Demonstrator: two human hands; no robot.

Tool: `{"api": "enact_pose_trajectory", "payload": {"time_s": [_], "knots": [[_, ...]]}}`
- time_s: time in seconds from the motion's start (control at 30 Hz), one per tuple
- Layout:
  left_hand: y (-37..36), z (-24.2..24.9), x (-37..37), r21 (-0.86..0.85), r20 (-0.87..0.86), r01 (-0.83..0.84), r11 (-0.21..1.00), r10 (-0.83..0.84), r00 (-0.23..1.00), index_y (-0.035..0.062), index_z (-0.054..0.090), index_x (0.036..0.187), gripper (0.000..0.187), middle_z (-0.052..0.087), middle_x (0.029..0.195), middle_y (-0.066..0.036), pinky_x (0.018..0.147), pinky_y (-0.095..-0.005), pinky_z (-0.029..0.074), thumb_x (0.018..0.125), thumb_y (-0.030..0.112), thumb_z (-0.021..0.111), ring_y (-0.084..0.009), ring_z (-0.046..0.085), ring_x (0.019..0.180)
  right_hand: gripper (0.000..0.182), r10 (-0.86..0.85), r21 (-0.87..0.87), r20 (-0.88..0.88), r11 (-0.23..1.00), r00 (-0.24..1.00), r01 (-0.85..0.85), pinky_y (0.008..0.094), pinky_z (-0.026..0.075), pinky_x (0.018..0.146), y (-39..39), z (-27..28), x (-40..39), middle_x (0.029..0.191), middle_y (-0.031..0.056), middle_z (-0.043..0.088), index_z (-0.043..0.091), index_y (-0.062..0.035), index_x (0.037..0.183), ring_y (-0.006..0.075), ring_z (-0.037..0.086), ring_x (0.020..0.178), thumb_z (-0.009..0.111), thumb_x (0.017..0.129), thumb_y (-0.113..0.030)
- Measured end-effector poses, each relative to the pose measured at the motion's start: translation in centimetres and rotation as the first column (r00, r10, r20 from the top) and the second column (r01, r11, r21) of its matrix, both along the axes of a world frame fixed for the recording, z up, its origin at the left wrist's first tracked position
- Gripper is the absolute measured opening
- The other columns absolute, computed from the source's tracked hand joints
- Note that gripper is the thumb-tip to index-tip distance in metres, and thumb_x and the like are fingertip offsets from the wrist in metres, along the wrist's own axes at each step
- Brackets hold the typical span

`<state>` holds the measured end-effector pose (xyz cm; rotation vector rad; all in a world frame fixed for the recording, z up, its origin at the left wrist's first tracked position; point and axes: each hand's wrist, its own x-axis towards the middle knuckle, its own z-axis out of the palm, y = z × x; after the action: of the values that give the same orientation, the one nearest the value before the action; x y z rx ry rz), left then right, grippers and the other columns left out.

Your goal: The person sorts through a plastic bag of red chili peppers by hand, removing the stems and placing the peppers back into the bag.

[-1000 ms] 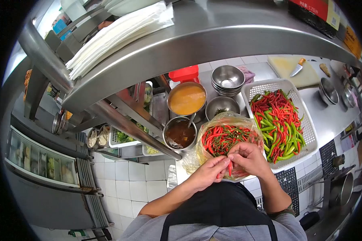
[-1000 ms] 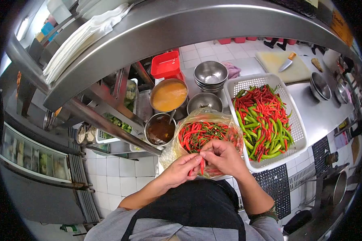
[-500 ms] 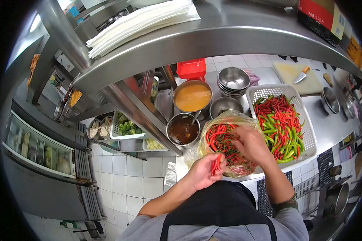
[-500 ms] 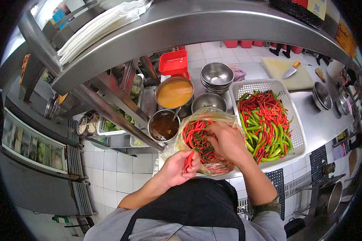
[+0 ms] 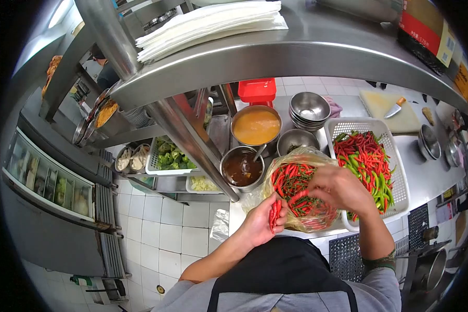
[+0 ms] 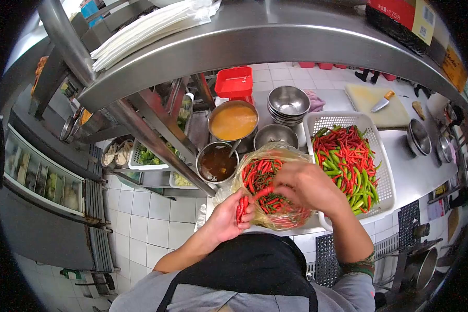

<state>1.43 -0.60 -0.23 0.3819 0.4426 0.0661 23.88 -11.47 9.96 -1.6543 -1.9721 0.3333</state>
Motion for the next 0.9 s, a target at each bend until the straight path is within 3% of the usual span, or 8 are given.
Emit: {"api": "enact_pose_trajectory", "payload": {"time_s": [0.13, 0.27, 0.43, 0.53, 0.57, 0.67, 0.87, 0.9], "knots": [[-1.2, 1.6, 1.0, 0.159, -0.102, 0.194, 0.968, -0.18, 0.978, 0.0084, 0.055, 0.097, 0.043, 0.048, 0.074, 0.001, 0.046, -0.0224, 0.029, 0.105, 0.049, 0.042, -0.0081, 0.039, 0.055, 0.015, 0.148, 0.05, 0.036, 0.987, 0.988, -0.15, 0.0431, 0.05, 0.074, -1.7, 0.5, -1.6, 0.084, 0.0099, 0.061, 0.063, -0.0051, 0.084, 0.0318, 0.063, 0.081, 0.072, 0.076, -0.014], [-2.3, 2.0, 1.7, 0.237, -0.119, 0.285, 0.929, -0.264, 0.957, 0.0079, 0.053, 0.094, 0.043, 0.044, 0.071, 0.002, 0.045, -0.0221, 0.026, 0.105, 0.048, 0.043, -0.0072, 0.034, 0.052, 0.015, -0.01, 0.013, 0.043, 1.0, 0.999, 0.009, 0.0443, 0.049, 0.074, -2.1, -1.2, -2.7, 0.084, 0.0106, 0.061, 0.062, -0.0042, 0.083, 0.0329, 0.063, 0.084, 0.071, 0.078, -0.014], [-2.4, 2.3, 2.5, 0.333, -0.145, 0.135, 0.933, -0.09, 0.985, 0.0093, 0.048, 0.09, 0.043, 0.041, 0.071, 0.002, 0.045, -0.0224, 0.026, 0.108, 0.046, 0.035, -0.0069, 0.033, 0.055, 0.016, -0.408, 0.055, -0.185, 0.904, 0.894, 0.424, 0.0441, 0.049, 0.065, -1.2, -4.6, -4.2, 0.075, 0.0135, 0.064, 0.067, -0.0021, 0.08, 0.0332, 0.064, 0.069, 0.073, 0.082, -0.016], [-2.2, 1.3, 1.9, 0.233, -0.05, 0.083, 0.969, -0.073, 0.996, 0.0085, 0.05, 0.093, 0.042, 0.044, 0.074, 0.0, 0.045, -0.0229, 0.027, 0.108, 0.043, 0.032, -0.0085, 0.036, 0.056, 0.017, -0.488, -0.002, -0.09, 0.872, 0.868, 0.49, 0.043, 0.05, 0.067, 0.3, -6.0, -2.6, 0.078, 0.0148, 0.067, 0.07, -0.0033, 0.087, 0.0319, 0.067, 0.073, 0.073, 0.082, -0.019], [-2.1, 1.1, 1.6, 0.223, -0.048, 0.065, 0.973, -0.055, 0.997, 0.0081, 0.051, 0.094, 0.041, 0.045, 0.075, -0.001, 0.045, -0.0232, 0.028, 0.108, 0.042, 0.032, -0.0093, 0.037, 0.056, 0.02, -0.473, -0.079, -0.064, 0.88, 0.879, 0.468, 0.0426, 0.052, 0.069, 0.6, -5.9, -2.5, 0.082, 0.0165, 0.07, 0.072, -0.0026, 0.09, 0.0323, 0.069, 0.077, 0.072, 0.084, -0.022], [-1.4, 1.1, 0.5, 0.206, -0.03, 0.018, 0.978, -0.012, 0.999, 0.007, 0.053, 0.098, 0.041, 0.048, 0.077, -0.003, 0.045, -0.0238, 0.029, 0.108, 0.041, 0.032, -0.0113, 0.039, 0.057, 0.024, -0.452, -0.174, -0.25, 0.891, 0.856, 0.419, 0.0435, 0.053, 0.072, 3.1, -7.2, -2.9, 0.084, 0.0168, 0.071, 0.072, -0.0021, 0.09, 0.0328, 0.07, 0.08, 0.072, 0.084, -0.026], [-0.8, 1.0, -1.0, 0.192, 0.012, -0.029, 0.981, 0.027, 1.0, 0.0069, 0.054, 0.1, 0.043, 0.05, 0.08, -0.003, 0.045, -0.0233, 0.029, 0.107, 0.044, 0.033, -0.0117, 0.041, 0.059, 0.034, -0.425, -0.33, -0.125, 0.87, 0.896, 0.367, 0.0458, 0.054, 0.076, 8.2, -8.7, -4.1, 0.081, 0.0172, 0.071, 0.07, -0.002, 0.084, 0.0356, 0.07, 0.084, 0.074, 0.081, -0.035], [-0.6, 1.0, -1.2, 0.204, -0.004, -0.035, 0.978, 0.037, 0.999, 0.0072, 0.054, 0.1, 0.042, 0.05, 0.08, -0.003, 0.046, -0.0231, 0.03, 0.107, 0.043, 0.034, -0.0116, 0.041, 0.059, 0.031, -0.411, -0.275, -0.132, 0.889, 0.902, 0.366, 0.0465, 0.054, 0.076, 8.5, -9.3, -4.3, 0.081, 0.0182, 0.07, 0.069, -0.0017, 0.082, 0.0354, 0.07, 0.084, 0.074, 0.08, -0.033]]}}
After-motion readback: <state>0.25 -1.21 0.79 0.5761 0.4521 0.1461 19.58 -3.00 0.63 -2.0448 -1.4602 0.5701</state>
